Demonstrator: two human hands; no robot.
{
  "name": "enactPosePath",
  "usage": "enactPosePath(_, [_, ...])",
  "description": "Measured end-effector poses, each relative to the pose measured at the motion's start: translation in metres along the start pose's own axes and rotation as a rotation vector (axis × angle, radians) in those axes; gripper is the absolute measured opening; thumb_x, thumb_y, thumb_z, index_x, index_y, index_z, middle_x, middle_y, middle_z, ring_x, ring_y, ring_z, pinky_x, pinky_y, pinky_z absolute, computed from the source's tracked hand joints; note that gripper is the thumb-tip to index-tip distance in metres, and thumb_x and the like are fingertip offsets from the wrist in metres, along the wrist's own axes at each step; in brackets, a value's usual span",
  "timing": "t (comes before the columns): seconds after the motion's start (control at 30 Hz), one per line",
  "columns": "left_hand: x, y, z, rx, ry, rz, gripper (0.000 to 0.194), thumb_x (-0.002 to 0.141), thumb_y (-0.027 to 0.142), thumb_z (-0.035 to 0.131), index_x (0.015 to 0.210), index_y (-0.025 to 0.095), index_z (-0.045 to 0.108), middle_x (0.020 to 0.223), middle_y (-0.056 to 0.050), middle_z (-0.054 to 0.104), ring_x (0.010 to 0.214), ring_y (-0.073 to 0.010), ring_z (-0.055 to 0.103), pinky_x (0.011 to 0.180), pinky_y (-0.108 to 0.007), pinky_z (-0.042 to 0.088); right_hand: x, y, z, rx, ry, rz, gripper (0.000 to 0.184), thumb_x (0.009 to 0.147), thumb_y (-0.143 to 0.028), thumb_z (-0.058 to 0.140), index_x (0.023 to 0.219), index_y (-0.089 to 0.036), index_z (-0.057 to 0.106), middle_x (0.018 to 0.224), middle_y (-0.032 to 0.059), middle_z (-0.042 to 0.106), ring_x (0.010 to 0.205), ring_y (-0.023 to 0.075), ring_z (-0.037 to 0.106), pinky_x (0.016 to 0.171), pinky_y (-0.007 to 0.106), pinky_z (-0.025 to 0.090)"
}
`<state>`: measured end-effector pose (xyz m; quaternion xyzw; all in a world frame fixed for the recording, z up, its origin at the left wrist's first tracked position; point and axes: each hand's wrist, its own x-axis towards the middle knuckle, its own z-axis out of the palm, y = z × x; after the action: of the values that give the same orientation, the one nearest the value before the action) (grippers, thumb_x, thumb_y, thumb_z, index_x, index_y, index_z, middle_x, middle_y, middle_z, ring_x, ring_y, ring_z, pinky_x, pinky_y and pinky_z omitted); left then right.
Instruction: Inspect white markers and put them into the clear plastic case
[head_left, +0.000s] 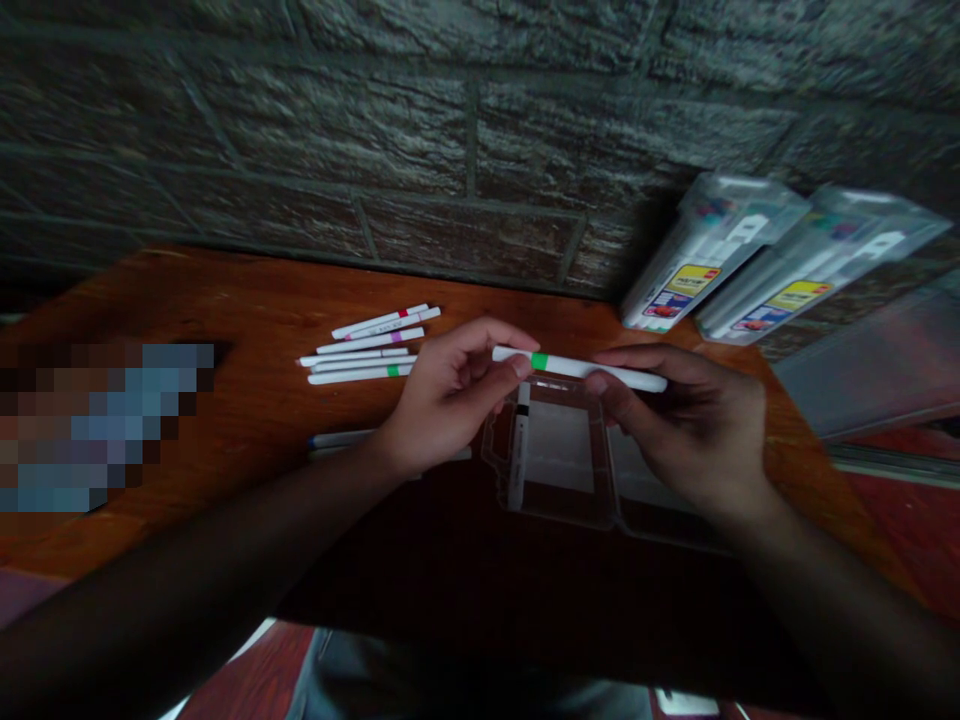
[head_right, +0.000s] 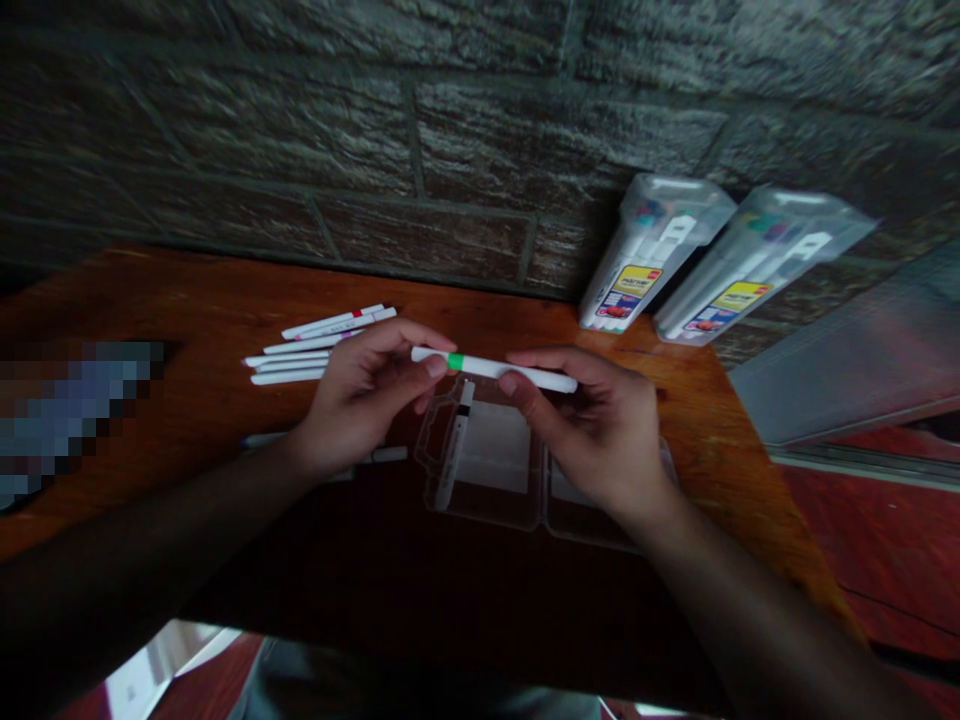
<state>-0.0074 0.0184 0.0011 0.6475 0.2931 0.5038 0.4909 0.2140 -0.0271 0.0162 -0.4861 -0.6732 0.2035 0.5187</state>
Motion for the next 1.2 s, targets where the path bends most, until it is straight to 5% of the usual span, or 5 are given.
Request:
enactPosePath(0.63, [0.0005,-0.0014,0.001,0.016,-0.001,-0.008,0.019,0.094,0.032,0.077,0.105,0.017,0.075,0.08,-0.003,0.075,0.054,-0.0091,0.058,0.049,-0.022,0.045,-0.0005,0.0041,-0.0006,-0.022,-0.002,-0.04,0.017,0.087,-0.029,0.088,0.104,-0.029,0.084,0.094,0.0016,0.086,0.075,0.0203,0.08,0.065,0.033,0.066])
enactPosePath(0.77, [0.0007,-0.0011,0.0009,0.016,-0.009,-0.027,0.021,0.096,0.034,0.076,0.106,0.015,0.074,0.08,-0.004,0.077,0.054,-0.009,0.059,0.05,-0.021,0.045,-0.0004,0.0036,-0.0012,-0.002,-0.008,-0.003,0.018,0.088,-0.026,0.087,0.106,-0.027,0.085,0.094,0.0019,0.085,0.063,0.0156,0.074,0.057,0.029,0.061])
enactPosePath(0.9, [0.0013,-0.0022,0.001,-0.009,-0.018,-0.038,0.024,0.097,0.038,0.074,0.103,0.014,0.074,0.077,-0.003,0.077,0.053,-0.0089,0.058,0.05,-0.02,0.045,0.0006,0.002,-0.0028,0.145,-0.054,0.082,0.016,0.092,-0.026,0.083,0.107,-0.028,0.086,0.084,0.0005,0.084,0.05,0.0115,0.064,0.044,0.025,0.052])
enactPosePath(1.2, [0.001,-0.0029,0.0009,-0.107,-0.002,-0.111,0.032,0.102,0.044,0.065,0.104,0.013,0.075,0.076,-0.005,0.077,0.054,-0.011,0.058,0.053,-0.024,0.046,0.0081,0.0038,-0.005,0.518,-0.113,0.305,0.015,0.097,-0.024,0.071,0.098,-0.024,0.086,0.079,0.0047,0.083,0.049,0.0112,0.063,0.046,0.023,0.051])
